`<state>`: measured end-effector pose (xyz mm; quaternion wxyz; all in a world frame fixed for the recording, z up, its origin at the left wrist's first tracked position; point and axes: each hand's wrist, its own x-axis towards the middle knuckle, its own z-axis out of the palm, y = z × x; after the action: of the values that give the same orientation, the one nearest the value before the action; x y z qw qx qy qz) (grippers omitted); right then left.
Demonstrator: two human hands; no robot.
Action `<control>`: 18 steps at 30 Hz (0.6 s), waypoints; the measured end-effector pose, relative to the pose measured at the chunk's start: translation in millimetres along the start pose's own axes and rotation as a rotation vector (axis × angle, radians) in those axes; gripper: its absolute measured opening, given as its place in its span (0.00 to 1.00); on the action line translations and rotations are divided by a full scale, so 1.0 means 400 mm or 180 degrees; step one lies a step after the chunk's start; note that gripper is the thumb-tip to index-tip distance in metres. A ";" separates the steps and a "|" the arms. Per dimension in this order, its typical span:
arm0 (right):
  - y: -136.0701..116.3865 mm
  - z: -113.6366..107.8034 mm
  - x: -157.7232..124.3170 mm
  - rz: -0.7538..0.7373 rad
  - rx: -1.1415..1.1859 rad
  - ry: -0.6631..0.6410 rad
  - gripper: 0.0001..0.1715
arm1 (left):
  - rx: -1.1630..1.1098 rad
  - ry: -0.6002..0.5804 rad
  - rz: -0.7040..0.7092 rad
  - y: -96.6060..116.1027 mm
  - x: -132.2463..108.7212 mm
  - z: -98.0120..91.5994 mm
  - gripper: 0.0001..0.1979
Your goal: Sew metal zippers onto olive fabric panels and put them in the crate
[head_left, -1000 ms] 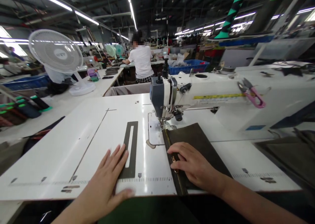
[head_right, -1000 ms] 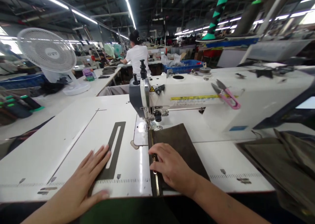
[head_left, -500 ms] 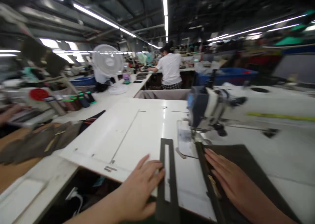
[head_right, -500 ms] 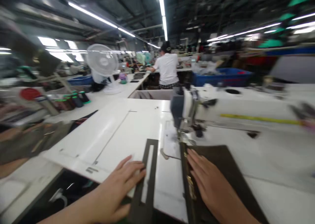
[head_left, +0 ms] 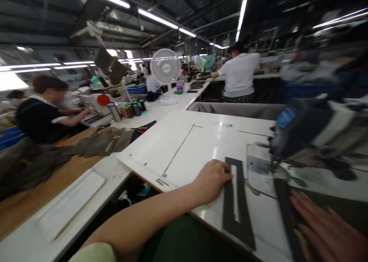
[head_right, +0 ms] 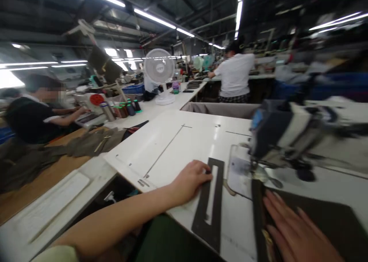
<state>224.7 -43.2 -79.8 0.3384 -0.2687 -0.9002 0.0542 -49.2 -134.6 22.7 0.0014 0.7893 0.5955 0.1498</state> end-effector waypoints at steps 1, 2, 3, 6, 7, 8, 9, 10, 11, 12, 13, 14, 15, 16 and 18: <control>-0.018 -0.021 -0.005 0.0008 -0.0198 -0.0125 0.23 | -0.0162 0.0130 -0.0128 0.000 0.004 0.003 0.14; -0.040 -0.040 -0.003 0.0024 -0.0394 -0.0261 0.25 | -0.0279 0.0195 -0.0055 0.001 0.006 0.004 0.15; -0.063 -0.054 0.006 0.0060 -0.0574 -0.0383 0.27 | -0.0404 0.0253 0.0033 0.003 0.005 0.006 0.17; -0.115 -0.078 0.052 0.0187 -0.0930 -0.0552 0.27 | -0.0756 0.0896 0.0350 0.023 0.007 0.012 0.22; -0.125 -0.084 0.065 0.0217 -0.0992 -0.0586 0.26 | -0.0756 0.1027 0.0554 0.036 0.011 0.016 0.23; -0.132 -0.090 0.075 0.0240 -0.1019 -0.0618 0.26 | -0.0698 0.1112 0.0756 0.054 0.019 0.022 0.24; -0.137 -0.095 0.081 0.0270 -0.1020 -0.0641 0.26 | -0.0589 0.1124 0.0924 0.074 0.030 0.030 0.24; -0.141 -0.101 0.085 0.0305 -0.0995 -0.0662 0.26 | -0.0437 0.1071 0.1041 0.096 0.043 0.039 0.23; -0.144 -0.106 0.086 0.0338 -0.0949 -0.0687 0.27 | -0.0270 0.0957 0.1117 0.117 0.059 0.050 0.22; -0.146 -0.110 0.086 0.0368 -0.0891 -0.0713 0.27 | -0.0105 0.0792 0.1148 0.136 0.075 0.060 0.21; -0.148 -0.113 0.086 0.0395 -0.0834 -0.0745 0.28 | 0.0053 0.0591 0.1149 0.151 0.091 0.069 0.20; -0.149 -0.116 0.086 0.0405 -0.0784 -0.0776 0.29 | 0.0190 0.0393 0.1136 0.162 0.105 0.077 0.19; -0.150 -0.118 0.086 0.0410 -0.0744 -0.0805 0.30 | 0.0304 0.0218 0.1115 0.169 0.117 0.082 0.19; -0.151 -0.119 0.088 0.0410 -0.0721 -0.0821 0.31 | 0.0399 0.0088 0.1081 0.173 0.126 0.085 0.19; -0.151 -0.120 0.090 0.0415 -0.0711 -0.0819 0.31 | 0.0541 -0.0061 0.1029 0.172 0.135 0.085 0.20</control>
<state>205.6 -79.8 -5.3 0.1842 -0.3533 -0.9172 0.0096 36.7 -97.7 15.4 -0.0836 0.8734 0.4714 0.0896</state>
